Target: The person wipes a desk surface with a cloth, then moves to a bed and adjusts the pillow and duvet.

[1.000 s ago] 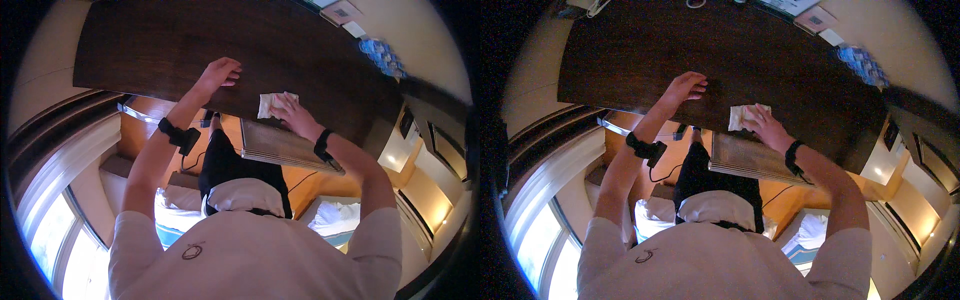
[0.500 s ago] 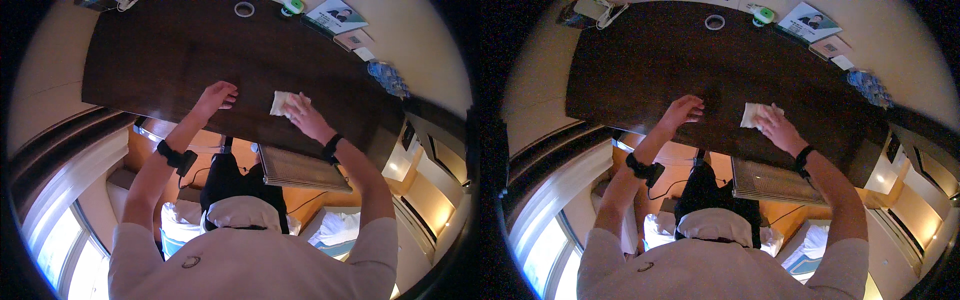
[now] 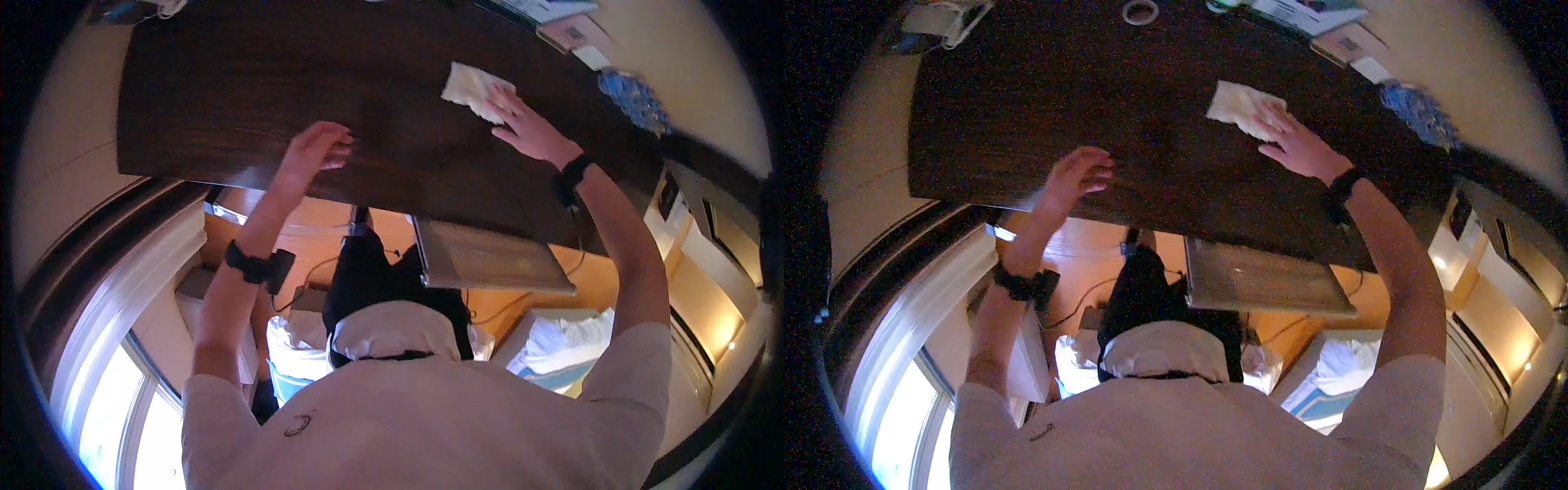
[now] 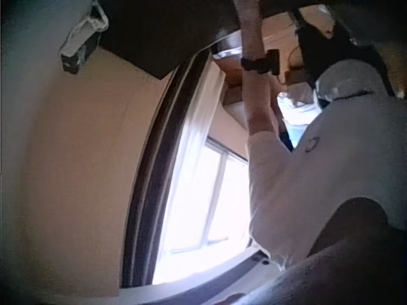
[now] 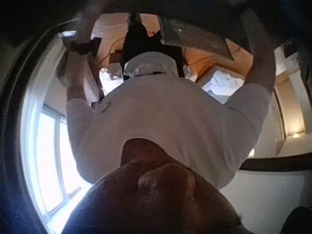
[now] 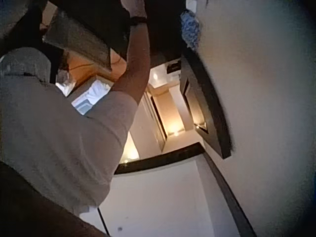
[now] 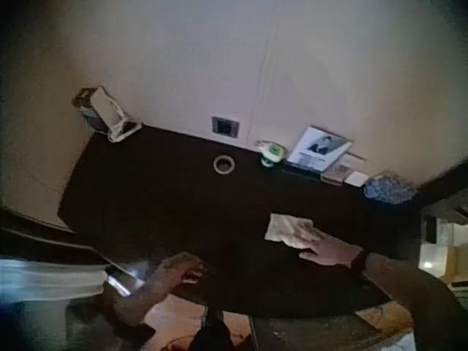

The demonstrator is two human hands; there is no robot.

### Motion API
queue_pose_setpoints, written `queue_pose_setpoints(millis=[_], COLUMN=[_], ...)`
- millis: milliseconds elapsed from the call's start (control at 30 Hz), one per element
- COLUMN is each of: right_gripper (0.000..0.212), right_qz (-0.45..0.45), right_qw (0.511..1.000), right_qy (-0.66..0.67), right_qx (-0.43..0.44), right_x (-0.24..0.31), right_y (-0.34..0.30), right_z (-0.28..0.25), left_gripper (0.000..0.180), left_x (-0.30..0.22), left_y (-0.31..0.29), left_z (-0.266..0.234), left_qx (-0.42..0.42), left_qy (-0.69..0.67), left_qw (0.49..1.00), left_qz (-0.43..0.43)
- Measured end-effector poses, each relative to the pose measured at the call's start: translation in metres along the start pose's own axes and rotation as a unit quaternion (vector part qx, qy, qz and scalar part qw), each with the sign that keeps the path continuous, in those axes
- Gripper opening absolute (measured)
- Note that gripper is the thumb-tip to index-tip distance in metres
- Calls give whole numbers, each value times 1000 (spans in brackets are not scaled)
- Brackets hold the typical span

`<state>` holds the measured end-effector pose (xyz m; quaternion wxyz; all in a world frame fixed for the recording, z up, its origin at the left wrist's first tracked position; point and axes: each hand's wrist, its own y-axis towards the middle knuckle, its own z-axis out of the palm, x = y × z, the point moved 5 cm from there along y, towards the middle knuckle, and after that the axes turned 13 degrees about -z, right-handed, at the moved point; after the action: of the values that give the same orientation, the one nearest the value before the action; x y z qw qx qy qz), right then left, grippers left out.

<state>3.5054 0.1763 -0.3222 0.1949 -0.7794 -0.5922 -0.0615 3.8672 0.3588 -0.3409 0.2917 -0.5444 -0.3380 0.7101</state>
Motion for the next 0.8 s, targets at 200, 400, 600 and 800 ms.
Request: queue_pose_setpoints(millis=[200,400,600,800], right_gripper=[63,63,64,56], right_qz=[84,265,480,614], right_qw=[994,961,873,749], right_qy=[66,85,55,-67], right_qx=[26,3,-64,-240], right_x=[33,92,185,257], right_y=[-59,-229,-415,-572], right_z=[-56,-102,-81,-37], left_gripper=[30,26,28,30], left_x=[-19,-52,-87,-98], left_y=[0,-34,-75,-96], left_z=[11,21,-38,-67], left_qx=[13,42,-25,-65], left_qy=[17,14,76,71], left_qw=[1000,997,991,988], left_qz=[21,67,107,123])
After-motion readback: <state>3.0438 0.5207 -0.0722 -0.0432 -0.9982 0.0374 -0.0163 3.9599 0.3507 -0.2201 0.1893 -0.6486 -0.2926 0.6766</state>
